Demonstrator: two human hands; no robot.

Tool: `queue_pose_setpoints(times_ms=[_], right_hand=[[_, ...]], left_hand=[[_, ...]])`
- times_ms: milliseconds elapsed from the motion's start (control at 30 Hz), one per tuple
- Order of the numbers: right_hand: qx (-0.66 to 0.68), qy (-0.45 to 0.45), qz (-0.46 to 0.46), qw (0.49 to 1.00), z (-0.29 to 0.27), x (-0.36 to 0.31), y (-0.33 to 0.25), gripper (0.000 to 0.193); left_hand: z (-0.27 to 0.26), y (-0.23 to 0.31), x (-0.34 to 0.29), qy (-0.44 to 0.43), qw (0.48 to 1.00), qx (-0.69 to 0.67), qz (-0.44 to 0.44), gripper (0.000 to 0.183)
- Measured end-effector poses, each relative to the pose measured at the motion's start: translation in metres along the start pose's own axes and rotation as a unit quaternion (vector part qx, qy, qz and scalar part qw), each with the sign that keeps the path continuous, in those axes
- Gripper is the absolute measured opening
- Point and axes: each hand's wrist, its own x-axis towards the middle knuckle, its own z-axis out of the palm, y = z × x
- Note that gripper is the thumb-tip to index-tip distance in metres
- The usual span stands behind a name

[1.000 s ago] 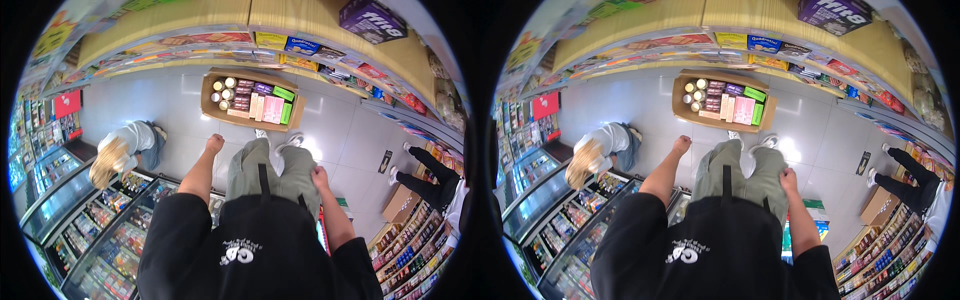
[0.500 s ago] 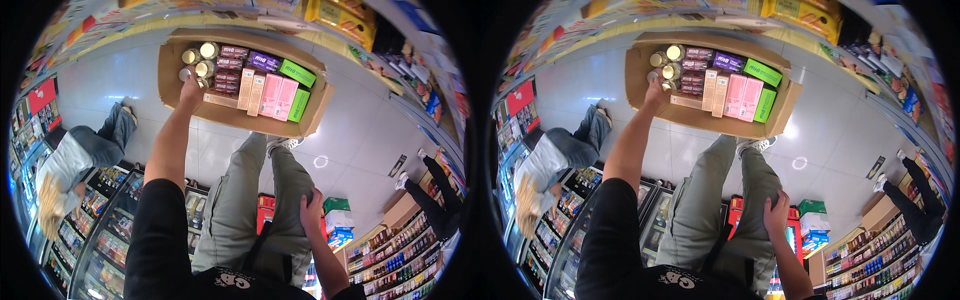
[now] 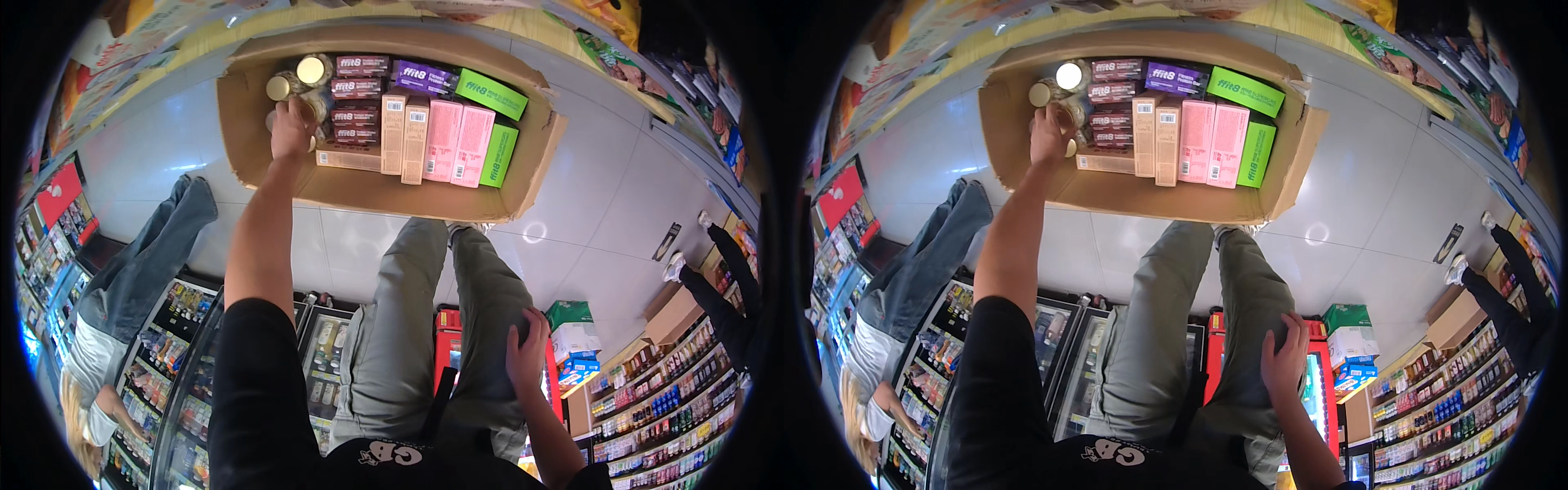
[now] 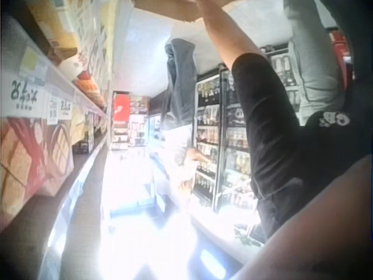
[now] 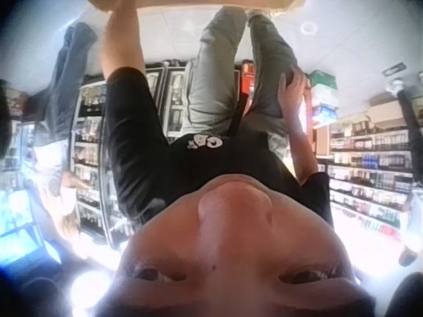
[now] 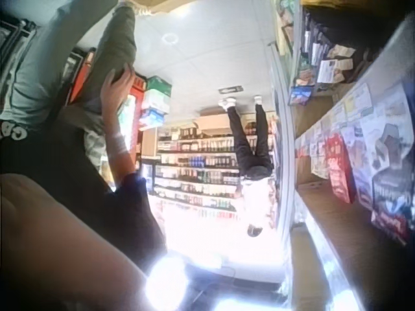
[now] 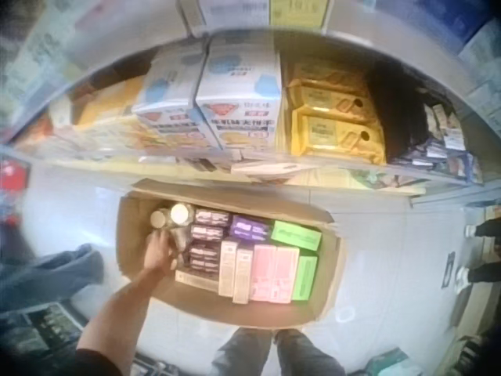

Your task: The person kneels in a store aisle and repeatedly picks snack boxes and jars from a cardboard box on the floor, then places them onto the shelves. The person handles items one at a time, arranging them on the shelf.

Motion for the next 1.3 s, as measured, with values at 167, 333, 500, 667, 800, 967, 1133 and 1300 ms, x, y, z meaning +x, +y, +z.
queue_pose_setpoints(times_ms=[167, 333, 500, 667, 800, 967, 1133, 1300], right_hand=[[0.032, 0.012, -0.022, 0.999, 0.007, -0.004, 0.011, 0.048], [0.115, 0.026, -0.007, 0.993, 0.005, -0.006, 0.025, 0.054], [0.243, 0.034, -0.039, 0.969, -0.046, -0.01, -0.009, 0.066], [0.392, -0.004, -0.129, 0.911, -0.168, -0.041, -0.088, 0.083], [0.398, -0.05, -0.267, 0.876, -0.261, -0.099, -0.129, 0.092], [0.412, -0.183, -0.307, 0.838, -0.345, -0.151, -0.155, 0.1], [0.425, -0.119, -0.333, 0.833, -0.394, -0.186, -0.162, 0.104], [0.457, 0.003, -0.359, 0.814, -0.425, -0.192, -0.149, 0.106]], left_hand=[[-0.08, 0.029, -0.049, 0.042, 0.998, -0.051, -0.014, 0.067], [-0.169, 0.082, -0.119, 0.073, 0.991, -0.103, -0.047, 0.069], [-0.257, 0.161, -0.196, -0.003, 0.951, -0.308, -0.043, 0.069], [-0.359, 0.263, -0.254, -0.233, 0.804, -0.547, -0.025, 0.06], [-0.433, 0.326, -0.282, -0.308, 0.753, -0.573, 0.103, 0.053], [-0.524, 0.395, -0.279, -0.42, 0.696, -0.564, 0.141, 0.041], [-0.587, 0.466, -0.272, -0.398, 0.752, -0.482, 0.211, 0.054], [-0.599, 0.54, -0.267, -0.344, 0.779, -0.479, 0.213, 0.061]])
